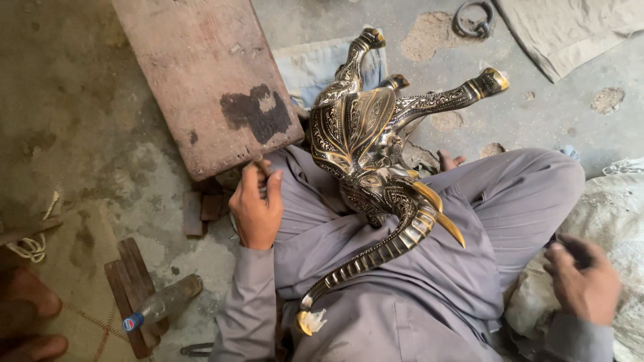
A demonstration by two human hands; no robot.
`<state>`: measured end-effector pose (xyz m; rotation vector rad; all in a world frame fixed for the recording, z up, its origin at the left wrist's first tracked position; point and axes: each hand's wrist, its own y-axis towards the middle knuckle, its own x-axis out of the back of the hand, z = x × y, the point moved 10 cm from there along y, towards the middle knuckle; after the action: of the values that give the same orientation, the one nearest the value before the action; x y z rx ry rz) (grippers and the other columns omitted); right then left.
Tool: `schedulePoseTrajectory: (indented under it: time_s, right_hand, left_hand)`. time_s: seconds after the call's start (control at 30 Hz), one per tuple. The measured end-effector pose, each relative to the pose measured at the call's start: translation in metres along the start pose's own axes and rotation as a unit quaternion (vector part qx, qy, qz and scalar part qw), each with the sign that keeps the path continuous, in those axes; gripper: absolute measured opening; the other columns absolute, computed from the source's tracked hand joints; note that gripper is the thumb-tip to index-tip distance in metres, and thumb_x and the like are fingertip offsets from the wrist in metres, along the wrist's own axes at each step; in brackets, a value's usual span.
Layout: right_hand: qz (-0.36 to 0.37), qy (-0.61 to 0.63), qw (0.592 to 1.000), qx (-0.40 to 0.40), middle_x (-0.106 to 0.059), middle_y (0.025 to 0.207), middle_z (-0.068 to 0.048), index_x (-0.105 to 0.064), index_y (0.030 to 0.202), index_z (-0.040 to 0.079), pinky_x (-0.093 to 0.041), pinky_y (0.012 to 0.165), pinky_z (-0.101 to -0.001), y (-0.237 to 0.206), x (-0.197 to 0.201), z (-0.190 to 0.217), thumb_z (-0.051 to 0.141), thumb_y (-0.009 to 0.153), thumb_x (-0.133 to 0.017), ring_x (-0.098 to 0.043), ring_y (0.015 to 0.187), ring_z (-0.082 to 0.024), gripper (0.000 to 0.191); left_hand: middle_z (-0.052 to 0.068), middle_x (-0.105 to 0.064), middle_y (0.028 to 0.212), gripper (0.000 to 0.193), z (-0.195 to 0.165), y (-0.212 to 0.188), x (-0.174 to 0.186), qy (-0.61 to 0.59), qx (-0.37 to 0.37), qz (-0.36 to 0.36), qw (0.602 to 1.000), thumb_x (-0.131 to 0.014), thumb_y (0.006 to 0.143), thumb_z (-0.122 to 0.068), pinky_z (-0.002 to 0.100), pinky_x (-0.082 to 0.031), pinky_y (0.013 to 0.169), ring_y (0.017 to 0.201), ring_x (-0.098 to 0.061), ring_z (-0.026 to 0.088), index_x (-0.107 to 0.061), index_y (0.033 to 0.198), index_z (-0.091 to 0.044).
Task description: The person sits on the floor with an ornate brass elephant statue in their lap and engraves its surface, holding a chisel against the metal and striking it with a wooden mallet. They periodically rotate and reposition the statue to work on different areas of the decorated body and legs.
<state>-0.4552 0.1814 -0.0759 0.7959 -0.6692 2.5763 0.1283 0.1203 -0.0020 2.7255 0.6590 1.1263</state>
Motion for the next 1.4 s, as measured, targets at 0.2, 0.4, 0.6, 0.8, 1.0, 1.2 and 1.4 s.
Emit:
schedulePoseTrajectory:
  time_s: [0.2,0.4,0.6,0.8,1.0,1.2,1.4]
  right_hand:
    - [0.264,-0.086,0.961,0.017,-0.077,0.081,-0.015,-0.080,0.107,-0.001,-0.057,0.063,-0.0328,-0.084,-0.064,0.091,0.017,0.093,-0.067,-0.072,0.067,-0.020,0.026]
    - [-0.135,0.052,0.981,0.132,-0.068,0.088,-0.011,-0.063,0.117,-0.002,-0.052,0.073,-0.0280,-0.055,-0.002,0.062,0.019,0.122,-0.051,-0.066,0.079,-0.016,0.025]
    - [-0.096,-0.404,0.909,0.034,-0.070,0.099,-0.030,-0.064,0.114,-0.004,-0.054,0.082,-0.0494,-0.022,-0.046,-0.045,0.021,0.116,-0.059,-0.068,0.091,-0.045,0.025]
    - [-0.021,-0.430,0.902,-0.043,-0.069,0.096,-0.033,-0.061,0.114,-0.005,-0.054,0.081,-0.0522,-0.028,-0.055,-0.071,0.030,0.112,-0.065,-0.068,0.089,-0.048,0.035]
    - [-0.028,-0.430,0.902,-0.032,-0.069,0.093,-0.036,-0.059,0.115,-0.006,-0.054,0.080,-0.0551,0.000,-0.038,-0.055,0.040,0.108,-0.070,-0.067,0.087,-0.051,0.047]
    - [-0.140,-0.390,0.908,0.069,-0.068,0.094,-0.035,-0.059,0.118,-0.004,-0.053,0.079,-0.0550,0.016,0.028,0.021,0.039,0.100,-0.074,-0.066,0.087,-0.051,0.049]
    - [-0.122,-0.275,0.884,0.359,-0.066,0.103,-0.025,-0.064,0.125,0.004,-0.052,0.078,-0.0489,0.020,-0.021,0.234,0.020,0.082,-0.073,-0.065,0.090,-0.044,0.047]
  left_hand:
    - [0.018,-0.069,0.103,0.025,-0.049,0.037,-0.001,-0.038,-0.097,0.016,0.994,-0.071,0.101,-0.015,0.038,-0.058,0.075,0.088,-0.073,0.030,-0.062,0.118,0.001]
    - [0.009,-0.072,0.097,0.032,-0.038,0.057,-0.040,-0.320,0.131,0.086,0.934,-0.070,0.099,-0.017,0.030,-0.068,0.068,0.085,-0.073,0.013,-0.056,0.124,-0.002]
    - [0.008,-0.073,0.098,0.033,-0.069,0.099,-0.064,-0.334,0.043,0.098,0.936,-0.074,0.097,-0.012,0.029,-0.069,0.072,0.088,-0.074,0.013,-0.057,0.125,-0.002]
    - [0.005,-0.079,0.083,0.032,-0.099,0.133,-0.096,-0.226,-0.015,0.181,0.957,-0.076,0.096,-0.017,0.032,-0.060,0.065,0.075,-0.079,0.015,-0.061,0.124,-0.010]
    - [0.014,-0.072,0.090,0.045,-0.122,0.142,-0.099,-0.154,-0.140,0.173,0.963,-0.078,0.092,-0.019,0.040,-0.055,0.066,0.078,-0.076,0.027,-0.057,0.129,-0.007]
    - [0.012,-0.073,0.098,0.037,-0.118,0.145,-0.121,-0.119,-0.136,0.202,0.963,-0.074,0.097,-0.023,0.040,-0.054,0.065,0.084,-0.076,0.026,-0.056,0.126,-0.006]
    - [0.011,-0.073,0.098,0.035,-0.128,0.141,-0.122,-0.091,-0.168,0.201,0.961,-0.070,0.095,-0.018,0.040,-0.057,0.066,0.082,-0.075,0.027,-0.060,0.126,-0.009]
